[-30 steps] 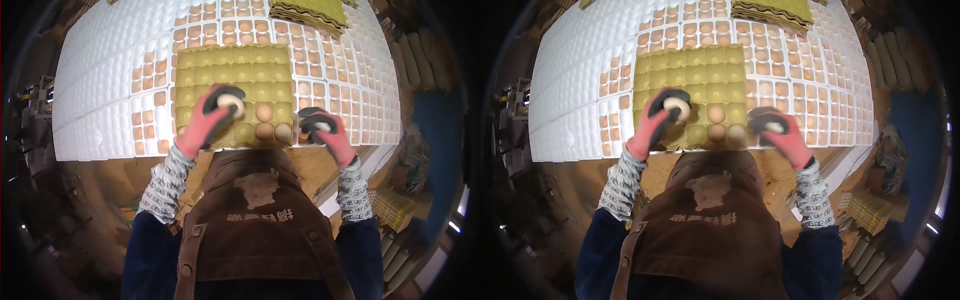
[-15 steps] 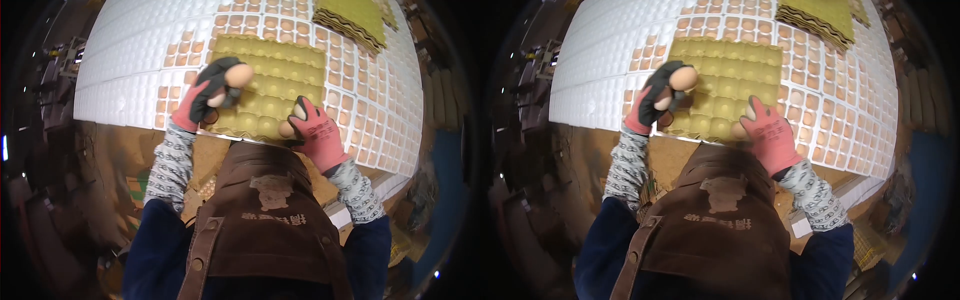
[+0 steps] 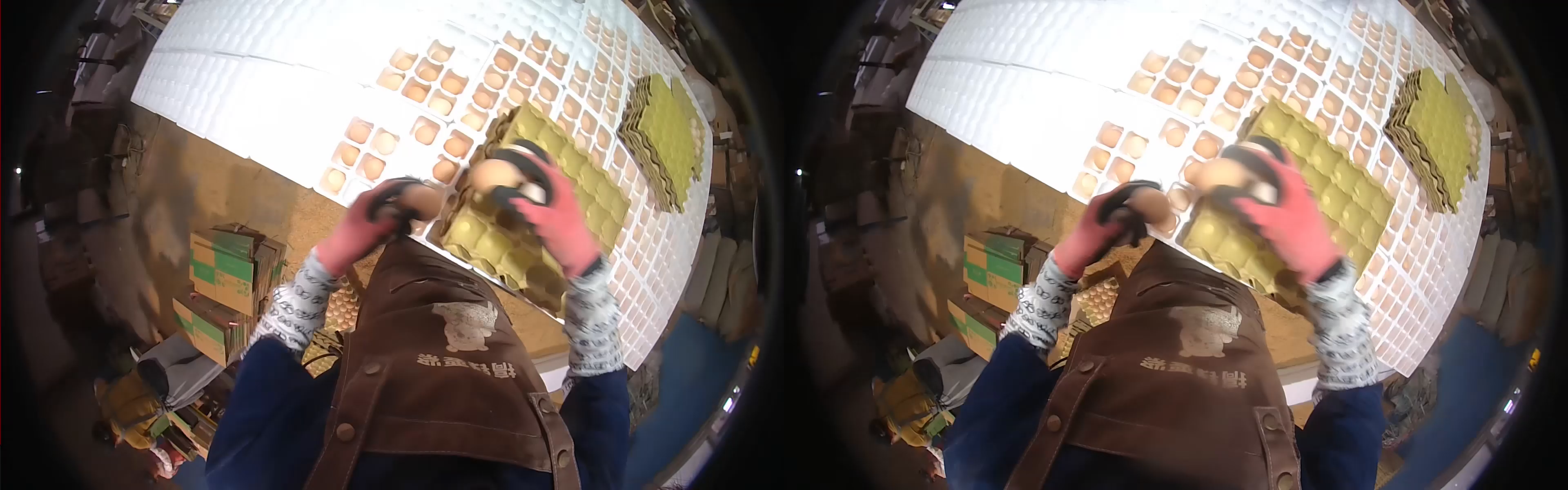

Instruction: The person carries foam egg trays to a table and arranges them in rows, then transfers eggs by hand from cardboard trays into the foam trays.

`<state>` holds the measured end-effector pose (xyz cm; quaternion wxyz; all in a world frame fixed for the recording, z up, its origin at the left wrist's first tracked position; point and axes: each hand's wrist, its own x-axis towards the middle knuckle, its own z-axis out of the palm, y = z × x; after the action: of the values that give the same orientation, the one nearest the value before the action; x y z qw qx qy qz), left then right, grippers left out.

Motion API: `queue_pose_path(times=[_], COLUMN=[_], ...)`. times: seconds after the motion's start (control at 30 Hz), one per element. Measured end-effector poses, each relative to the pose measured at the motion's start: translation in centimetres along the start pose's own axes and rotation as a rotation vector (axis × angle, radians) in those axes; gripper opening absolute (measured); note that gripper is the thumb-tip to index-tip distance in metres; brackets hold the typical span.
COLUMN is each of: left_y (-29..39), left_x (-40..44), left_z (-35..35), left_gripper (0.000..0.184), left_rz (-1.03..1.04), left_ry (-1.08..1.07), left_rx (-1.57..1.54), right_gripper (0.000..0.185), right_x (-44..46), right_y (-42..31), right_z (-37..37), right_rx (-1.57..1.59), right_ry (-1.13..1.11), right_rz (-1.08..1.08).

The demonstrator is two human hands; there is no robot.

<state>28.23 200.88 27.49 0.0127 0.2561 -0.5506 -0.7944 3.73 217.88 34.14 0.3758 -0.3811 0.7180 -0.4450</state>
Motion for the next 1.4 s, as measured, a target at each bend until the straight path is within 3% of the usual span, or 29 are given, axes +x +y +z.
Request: queue_pose_path(times=[0.03, 0.07, 0.1, 0.17, 0.27, 0.33, 0.43, 0.47, 0.5, 0.57, 0.6, 0.63, 0.73, 0.77, 0.8, 0.83, 0.87, 0.9, 0.97, 1.0, 1.03, 1.07, 1.1, 1.13, 1.17, 1.23, 1.33, 1.37, 1.4], left_y=[-3.0, -5.7, -6.1, -9.2, -9.1, -8.0, -4.3, -3.5, -2.7, 0.1, 0.3, 0.2, 0.4, 0.5, 0.3, 0.0, -1.6, -2.9, -2.6, -1.3, 0.1, 0.9, 0.7, 1.3, 0.4, 1.7, 2.1, 2.4, 3.0], left_x=[-1.0, -1.2, -1.5, -1.9, 0.0, 1.1, 5.3, 7.2, 9.0, 11.6, 12.7, 13.2, 14.9, 15.1, 15.8, 16.5, 17.5, 18.7, 18.7, 18.3, 17.6, 17.0, 16.9, 16.3, 16.6, 16.5, 18.8, 19.1, 19.5], left_z=[-1.2, -4.9, -7.0, -9.9, -9.7, -10.5, -11.9, -12.4, -12.7, -12.8, -13.4, -13.8, -15.3, -15.7, -16.0, -16.4, -17.4, -18.0, -16.8, -15.6, -13.6, -11.6, -9.5, -6.7, -4.6, -0.1, 4.0, 5.7, 7.6], left_gripper=[0.038, 0.041, 0.043, 0.041, 0.04, 0.044, 0.052, 0.053, 0.054, 0.051, 0.052, 0.05, 0.038, 0.032, 0.033, 0.035, 0.036, 0.038, 0.04, 0.039, 0.037, 0.038, 0.039, 0.041, 0.042, 0.043, 0.048, 0.05, 0.052], left_rz=[0.043, 0.129, 0.01, 0.075, 0.033, 0.126, 0.357, 0.455, 0.557, 0.266, 0.275, 0.33, 0.561, 0.675, 0.698, 0.728, 0.698, 0.67, 0.681, 0.606, 0.589, 0.632, 0.583, 0.596, 0.674, 0.636, 0.594, 0.592, 0.588], left_ry=[0.422, 0.218, 0.283, 0.25, 0.302, 0.408, 0.547, 0.586, 0.622, 0.553, 0.469, 0.498, 0.639, 0.734, 0.686, 0.643, 0.627, 0.611, 0.627, 0.601, 0.631, 0.61, 0.564, 0.455, 0.373, 0.171, 0.178, 0.168, 0.163], left_rx=[-0.349, -0.452, -0.235, -0.405, -0.121, -0.03, 0.439, 0.576, 0.712, 1.05, 1.203, 1.123, 0.889, 0.798, 0.841, 0.881, 1.036, 1.189, 1.095, 1.009, 1.043, 1.056, 0.98, 0.808, 0.8, 0.788, 0.782, 0.785, 0.789], right_gripper=[0.059, 0.055, 0.052, 0.047, 0.058, 0.053, 0.036, 0.034, 0.033, 0.036, 0.038, 0.045, 0.056, 0.056, 0.055, 0.052, 0.052, 0.055, 0.055, 0.056, 0.061, 0.059, 0.058, 0.055, 0.051, 0.045, 0.043, 0.04, 0.037], right_x=[2.3, 4.3, 6.0, 9.6, 11.6, 12.6, 16.8, 17.2, 17.9, 17.8, 18.2, 17.9, 15.3, 13.6, 11.2, 9.0, 6.1, 3.4, -3.9, -8.2, -11.4, -15.0, -18.8, -20.4, -21.3, -19.9, -19.3, -17.6, -17.3], right_y=[-1.3, -2.0, -1.1, -1.2, 2.2, 1.9, 5.9, 5.0, 3.6, 3.2, 5.4, 5.2, 1.6, -0.8, -0.1, -0.8, -0.1, -0.1, 3.3, 5.9, 7.0, 10.2, 14.0, 15.1, 15.8, 10.8, 9.6, 7.6, 9.2], right_z=[2.5, 5.4, 8.3, 12.5, 14.6, 14.2, 12.4, 12.3, 13.1, 15.3, 15.8, 15.8, 12.1, 9.9, 7.3, 4.6, 1.7, -0.9, -5.7, -7.3, -7.4, -7.8, -7.6, -6.1, -6.8, -7.8, -15.3, -18.0, -21.8], right_rx=[-0.2, -0.495, -0.723, -0.998, -0.914, -0.83, 0.02, 0.352, 0.161, -0.541, -0.743, -0.902, -0.433, -0.315, -0.465, -0.288, -0.473, -0.367, -0.478, -0.666, -0.689, -0.647, -0.387, -0.378, -0.12, 0.08, -0.105, 0.063, -0.103], right_ry=[-0.079, -0.115, -0.112, -0.388, -0.507, -0.348, -0.058, -0.088, -0.088, -0.032, -0.082, -0.139, -0.164, -0.086, 0.088, 0.252, 0.461, 0.623, 0.818, 0.828, 0.766, 0.646, 0.592, 0.649, 0.715, 0.929, 1.042, 1.139, 1.169], right_rz=[-0.051, -0.042, -0.116, 0.08, 0.199, 0.196, 0.521, 0.44, 0.439, -0.036, -0.209, -0.217, 0.18, 0.188, 0.04, -0.054, -0.011, 0.144, 0.395, 0.53, 0.882, 1.051, 0.842, 0.817, 0.798, 0.629, 0.5, 0.53, 0.376])
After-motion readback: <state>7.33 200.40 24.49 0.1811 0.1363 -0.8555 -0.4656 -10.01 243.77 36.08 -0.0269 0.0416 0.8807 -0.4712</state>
